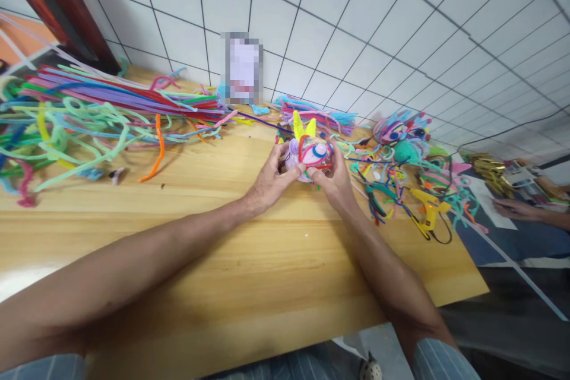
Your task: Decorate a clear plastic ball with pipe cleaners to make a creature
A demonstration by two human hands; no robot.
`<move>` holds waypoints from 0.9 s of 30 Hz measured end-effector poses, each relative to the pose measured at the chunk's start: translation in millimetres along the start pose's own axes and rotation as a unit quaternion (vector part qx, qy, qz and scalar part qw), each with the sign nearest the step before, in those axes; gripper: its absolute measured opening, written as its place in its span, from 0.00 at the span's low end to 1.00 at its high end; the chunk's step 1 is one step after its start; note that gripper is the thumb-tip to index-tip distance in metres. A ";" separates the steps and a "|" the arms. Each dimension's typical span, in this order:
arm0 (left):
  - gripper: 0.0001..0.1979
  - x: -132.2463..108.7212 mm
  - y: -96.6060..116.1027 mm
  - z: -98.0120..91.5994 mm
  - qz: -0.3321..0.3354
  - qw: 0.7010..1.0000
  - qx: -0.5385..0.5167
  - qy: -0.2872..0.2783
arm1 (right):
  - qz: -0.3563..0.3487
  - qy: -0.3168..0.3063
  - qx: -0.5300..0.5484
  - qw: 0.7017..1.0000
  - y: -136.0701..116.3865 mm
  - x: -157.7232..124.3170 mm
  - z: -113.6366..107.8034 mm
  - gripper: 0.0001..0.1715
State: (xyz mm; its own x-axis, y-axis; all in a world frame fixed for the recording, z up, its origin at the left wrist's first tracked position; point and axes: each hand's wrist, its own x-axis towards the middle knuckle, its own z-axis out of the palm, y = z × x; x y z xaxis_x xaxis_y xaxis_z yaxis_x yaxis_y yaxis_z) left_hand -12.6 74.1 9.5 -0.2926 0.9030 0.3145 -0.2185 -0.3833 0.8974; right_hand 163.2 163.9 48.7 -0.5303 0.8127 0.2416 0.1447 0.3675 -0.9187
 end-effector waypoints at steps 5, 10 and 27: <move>0.34 -1.4 4.0 -1.0 -0.019 0.999 -0.020 -0.026 | -0.005 0.017 -0.006 1.000 0.4 1.1 -2.0 0.65; 0.37 0.8 -1.0 1.1 -0.017 1.000 -0.004 0.006 | -0.002 0.011 -0.006 1.000 -5.3 1.6 -0.2 0.67; 0.37 -2.9 6.9 0.2 -0.042 0.999 -0.010 -0.014 | -0.010 -0.011 -0.014 1.000 -12.1 2.9 -5.4 0.63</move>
State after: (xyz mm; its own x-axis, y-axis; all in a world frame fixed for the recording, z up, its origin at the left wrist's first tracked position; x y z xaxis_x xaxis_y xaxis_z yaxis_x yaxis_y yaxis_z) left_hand -13.1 68.9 14.8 -0.2466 0.9373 0.2464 -0.2596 -0.3089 0.9150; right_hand 164.4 164.3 62.2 -0.5515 0.7950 0.2528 0.1565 0.3962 -0.9047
